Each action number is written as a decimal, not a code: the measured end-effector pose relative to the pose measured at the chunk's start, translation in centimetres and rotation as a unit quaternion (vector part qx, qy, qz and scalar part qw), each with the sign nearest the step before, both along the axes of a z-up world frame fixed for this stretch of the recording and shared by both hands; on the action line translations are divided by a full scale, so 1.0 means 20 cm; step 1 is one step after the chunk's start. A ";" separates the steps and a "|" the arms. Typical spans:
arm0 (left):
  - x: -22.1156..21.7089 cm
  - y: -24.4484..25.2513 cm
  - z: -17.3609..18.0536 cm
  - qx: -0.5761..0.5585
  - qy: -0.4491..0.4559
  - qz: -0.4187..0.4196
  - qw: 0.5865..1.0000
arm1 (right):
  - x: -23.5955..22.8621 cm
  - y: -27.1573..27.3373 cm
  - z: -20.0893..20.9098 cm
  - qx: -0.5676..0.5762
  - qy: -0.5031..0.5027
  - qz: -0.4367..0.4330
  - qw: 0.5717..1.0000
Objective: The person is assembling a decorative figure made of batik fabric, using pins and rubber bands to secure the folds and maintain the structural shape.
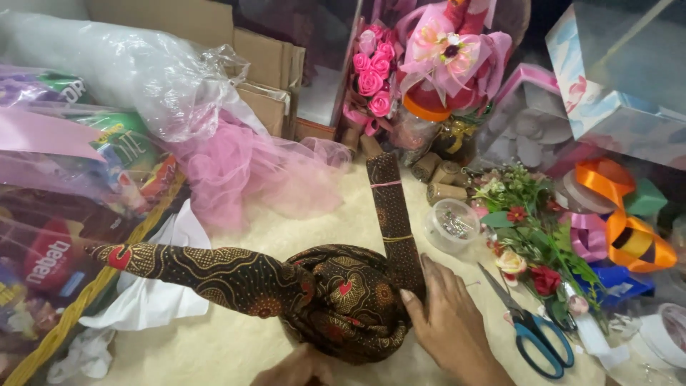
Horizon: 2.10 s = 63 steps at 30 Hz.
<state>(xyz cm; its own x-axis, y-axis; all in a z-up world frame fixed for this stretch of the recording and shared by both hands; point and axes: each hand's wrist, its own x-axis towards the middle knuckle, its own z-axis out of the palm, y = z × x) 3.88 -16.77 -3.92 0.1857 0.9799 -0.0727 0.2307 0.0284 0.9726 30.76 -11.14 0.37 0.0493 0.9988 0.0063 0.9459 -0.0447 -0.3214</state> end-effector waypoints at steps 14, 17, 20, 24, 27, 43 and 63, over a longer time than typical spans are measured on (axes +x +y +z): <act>0.44 0.04 0.34 0.320 0.006 -0.031 0.947 | 0.14 -0.34 0.25 -0.090 0.361 0.265 0.889; 0.42 0.11 0.32 0.331 -0.018 -0.092 0.939 | 0.15 -0.28 0.32 -0.169 0.394 0.159 0.889; 0.36 0.16 0.25 0.298 0.011 -0.143 0.944 | 0.22 -0.06 0.37 -0.109 0.383 0.161 0.903; 0.26 0.14 0.23 0.298 0.094 -0.080 0.947 | 0.44 0.39 0.24 0.066 0.057 -0.041 0.995; 0.20 0.12 0.14 0.297 0.131 -0.010 0.946 | 0.52 0.58 0.17 0.046 -0.024 -0.063 0.997; 0.01 0.11 -0.15 0.217 0.112 0.026 0.969 | 0.65 0.26 0.25 0.023 -0.113 -0.010 0.993; -0.28 0.27 0.16 0.132 0.126 0.132 0.974 | 0.37 0.21 0.03 0.056 -0.137 -0.019 0.989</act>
